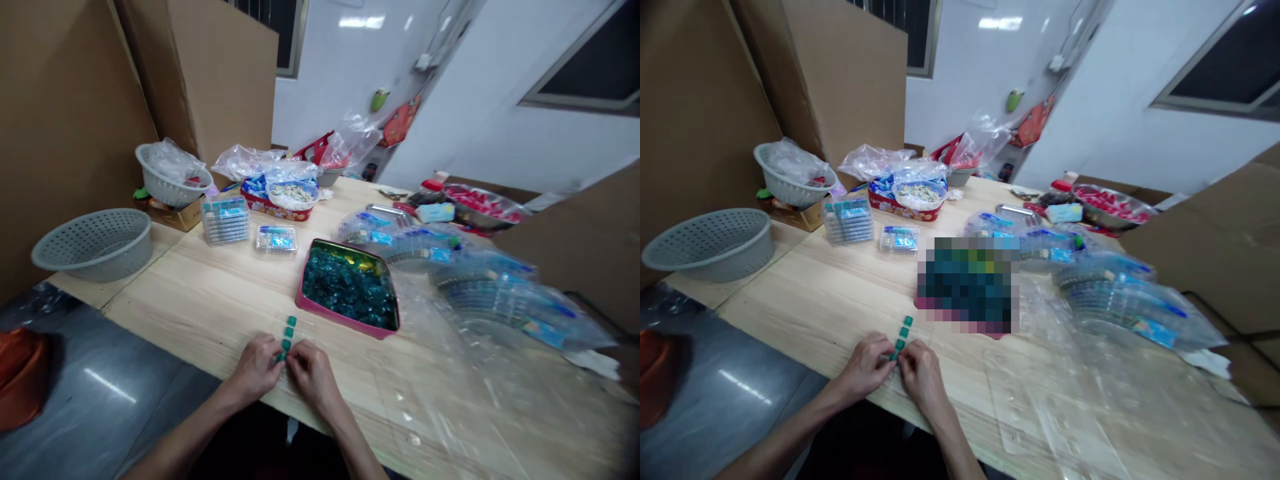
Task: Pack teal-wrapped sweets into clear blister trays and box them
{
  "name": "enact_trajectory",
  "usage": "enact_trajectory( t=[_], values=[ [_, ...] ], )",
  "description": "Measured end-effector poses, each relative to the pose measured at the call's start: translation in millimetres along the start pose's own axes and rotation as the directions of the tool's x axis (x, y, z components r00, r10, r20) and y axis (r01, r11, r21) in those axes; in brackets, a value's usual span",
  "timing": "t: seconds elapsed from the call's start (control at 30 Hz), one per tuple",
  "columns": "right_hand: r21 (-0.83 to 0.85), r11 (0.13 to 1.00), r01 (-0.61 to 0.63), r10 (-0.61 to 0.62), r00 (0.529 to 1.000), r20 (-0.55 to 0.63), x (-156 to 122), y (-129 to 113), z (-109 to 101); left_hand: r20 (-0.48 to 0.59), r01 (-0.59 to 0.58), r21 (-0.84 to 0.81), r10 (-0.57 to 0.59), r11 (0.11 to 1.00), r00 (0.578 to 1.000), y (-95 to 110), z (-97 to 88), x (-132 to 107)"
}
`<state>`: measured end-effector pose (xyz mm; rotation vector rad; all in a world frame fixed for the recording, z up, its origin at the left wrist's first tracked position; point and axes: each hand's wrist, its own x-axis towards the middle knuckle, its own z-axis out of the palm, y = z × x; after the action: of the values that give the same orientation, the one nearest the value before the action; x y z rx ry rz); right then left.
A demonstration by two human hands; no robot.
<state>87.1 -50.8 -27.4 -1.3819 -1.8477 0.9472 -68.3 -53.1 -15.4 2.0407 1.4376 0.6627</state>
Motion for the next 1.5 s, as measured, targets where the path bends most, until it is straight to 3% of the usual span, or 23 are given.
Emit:
enact_trajectory(
  t=[0.13,0.27,0.4,0.5,0.6,0.67,0.73,0.8,0.83,0.93,1.0,1.07,1.13,1.33,1.5],
  values=[
    [0.001,1.000,0.031,-0.031,0.999,0.024,5,-2,-11,0.082,0.035,0.015,-0.036,0.999,0.996,0,-0.4,2],
    [0.014,0.993,0.118,-0.114,0.980,-0.166,34,-4,-48,0.072,0.060,0.029,-0.062,0.998,0.996,2,4.5,9],
    [-0.159,0.979,0.131,-0.176,0.932,-0.316,89,4,-85,0.063,0.059,0.060,-0.063,0.996,0.996,6,12.9,16],
    [-0.352,0.934,0.063,-0.176,0.938,-0.299,126,16,-96,0.042,0.033,0.055,-0.036,0.998,0.998,6,15.9,19],
    [-0.417,0.909,0.033,-0.163,0.946,-0.280,142,24,-96,-0.033,0.036,0.011,-0.036,0.999,0.999,7,11.8,18],
    [-0.407,0.913,0.024,-0.155,0.944,-0.292,141,26,-96,-0.098,0.055,-0.043,-0.059,0.998,0.993,9,5.1,18],
    [-0.278,0.960,0.018,-0.110,0.941,-0.320,132,25,-95,-0.160,0.064,-0.126,-0.084,0.990,0.984,11,-2.7,21],
    [0.020,1.000,0.013,-0.006,0.950,-0.314,116,20,-93,-0.199,0.072,-0.263,-0.128,0.962,0.972,15,-9.2,27],
    [0.200,0.980,0.002,0.055,0.958,-0.282,107,16,-91,-0.199,0.084,-0.359,-0.164,0.930,0.966,17,-11.5,31],
    [0.561,0.824,-0.075,0.168,0.979,-0.116,79,1,-78,-0.129,0.102,-0.704,-0.268,0.703,0.955,25,-14.6,44],
    [0.656,0.744,-0.122,0.186,0.982,-0.028,61,-9,-68,-0.047,0.096,-0.873,-0.280,0.477,0.959,31,-14.6,50],
    [0.687,0.713,-0.142,0.185,0.983,0.012,48,-16,-58,0.015,0.104,-0.937,-0.261,0.332,0.965,36,-13.9,52],
    [0.670,0.730,-0.136,0.171,0.985,0.014,39,-19,-51,0.035,0.122,-0.940,-0.264,0.320,0.964,38,-12.9,50],
    [0.520,0.853,-0.041,0.103,0.991,-0.090,32,-18,-42,0.009,0.150,-0.892,-0.315,0.427,0.949,35,-10.1,38],
    [0.615,0.781,-0.109,0.158,0.987,-0.025,26,-16,-34,-0.019,0.106,-0.911,-0.296,0.399,0.955,33,-10.9,34]
  ],
)
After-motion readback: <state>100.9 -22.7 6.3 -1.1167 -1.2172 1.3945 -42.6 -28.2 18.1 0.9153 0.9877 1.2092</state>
